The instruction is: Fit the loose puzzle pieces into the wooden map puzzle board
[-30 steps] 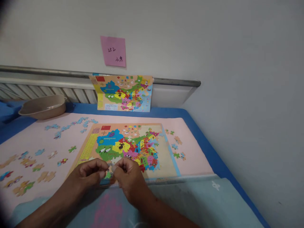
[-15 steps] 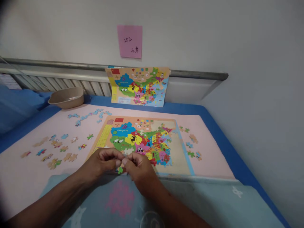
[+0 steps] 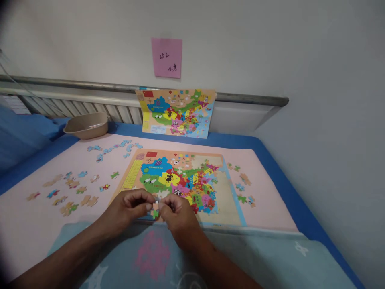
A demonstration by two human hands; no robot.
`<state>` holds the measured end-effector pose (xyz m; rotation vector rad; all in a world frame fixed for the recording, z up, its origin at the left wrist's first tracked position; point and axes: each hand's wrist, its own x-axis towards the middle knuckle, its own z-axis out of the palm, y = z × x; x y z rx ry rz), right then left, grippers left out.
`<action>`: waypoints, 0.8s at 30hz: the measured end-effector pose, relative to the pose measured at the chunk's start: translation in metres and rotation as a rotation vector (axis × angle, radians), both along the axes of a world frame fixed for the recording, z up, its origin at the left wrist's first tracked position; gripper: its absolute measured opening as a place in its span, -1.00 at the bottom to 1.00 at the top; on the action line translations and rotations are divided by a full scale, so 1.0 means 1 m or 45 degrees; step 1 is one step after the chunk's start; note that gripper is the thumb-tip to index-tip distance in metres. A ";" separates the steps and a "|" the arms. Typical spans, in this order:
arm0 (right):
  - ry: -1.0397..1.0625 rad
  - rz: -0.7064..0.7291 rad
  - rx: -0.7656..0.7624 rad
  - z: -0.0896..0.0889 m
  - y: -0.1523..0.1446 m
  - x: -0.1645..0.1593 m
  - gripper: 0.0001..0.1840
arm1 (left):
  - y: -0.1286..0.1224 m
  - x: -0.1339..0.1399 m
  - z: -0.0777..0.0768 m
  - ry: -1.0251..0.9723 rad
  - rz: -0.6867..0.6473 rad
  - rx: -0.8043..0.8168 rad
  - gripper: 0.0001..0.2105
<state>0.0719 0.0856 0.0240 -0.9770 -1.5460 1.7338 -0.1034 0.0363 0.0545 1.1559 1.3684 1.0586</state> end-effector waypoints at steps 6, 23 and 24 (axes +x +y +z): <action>-0.084 0.027 0.078 0.004 0.001 0.002 -0.79 | -0.003 -0.002 -0.002 0.571 -0.117 0.290 -0.89; -0.095 -0.035 0.049 0.005 0.010 0.005 -0.76 | -0.002 -0.008 -0.009 0.737 -0.207 0.399 -0.85; -0.105 -0.038 0.043 0.006 0.011 0.005 -0.75 | -0.002 -0.009 -0.010 0.740 -0.199 0.395 -0.85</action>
